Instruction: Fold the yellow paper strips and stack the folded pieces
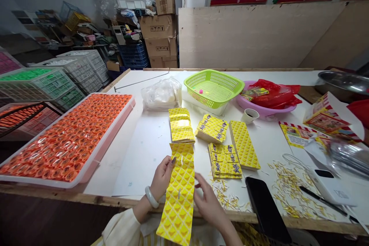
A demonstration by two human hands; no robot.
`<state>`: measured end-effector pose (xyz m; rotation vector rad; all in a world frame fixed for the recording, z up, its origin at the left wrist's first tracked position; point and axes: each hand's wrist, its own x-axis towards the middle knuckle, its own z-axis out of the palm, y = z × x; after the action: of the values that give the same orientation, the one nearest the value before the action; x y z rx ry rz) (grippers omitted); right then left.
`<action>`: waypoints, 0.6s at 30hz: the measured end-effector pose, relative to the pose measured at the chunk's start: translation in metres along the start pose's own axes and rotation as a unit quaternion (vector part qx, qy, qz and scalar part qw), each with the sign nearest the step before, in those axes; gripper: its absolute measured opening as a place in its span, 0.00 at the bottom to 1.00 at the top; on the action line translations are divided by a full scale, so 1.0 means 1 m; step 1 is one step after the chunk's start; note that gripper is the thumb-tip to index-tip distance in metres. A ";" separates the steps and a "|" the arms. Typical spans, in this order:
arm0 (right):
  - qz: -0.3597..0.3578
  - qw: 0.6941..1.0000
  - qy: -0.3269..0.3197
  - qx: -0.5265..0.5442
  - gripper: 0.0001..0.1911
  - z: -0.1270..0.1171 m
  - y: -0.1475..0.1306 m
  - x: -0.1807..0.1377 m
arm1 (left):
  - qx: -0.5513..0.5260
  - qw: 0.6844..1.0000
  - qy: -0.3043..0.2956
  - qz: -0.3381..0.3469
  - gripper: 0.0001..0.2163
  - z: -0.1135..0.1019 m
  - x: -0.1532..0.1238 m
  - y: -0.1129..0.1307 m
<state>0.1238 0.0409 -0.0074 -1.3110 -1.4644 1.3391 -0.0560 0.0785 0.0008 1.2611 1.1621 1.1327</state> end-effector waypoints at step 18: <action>-0.010 0.997 -0.082 0.010 0.13 0.009 -0.023 -0.015 | 0.004 0.996 0.081 0.020 0.15 -0.009 0.003 -0.005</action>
<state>0.1139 0.0256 0.0152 -1.1948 -1.5648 1.4740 -0.0643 0.0821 -0.0037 1.2217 1.2665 1.2807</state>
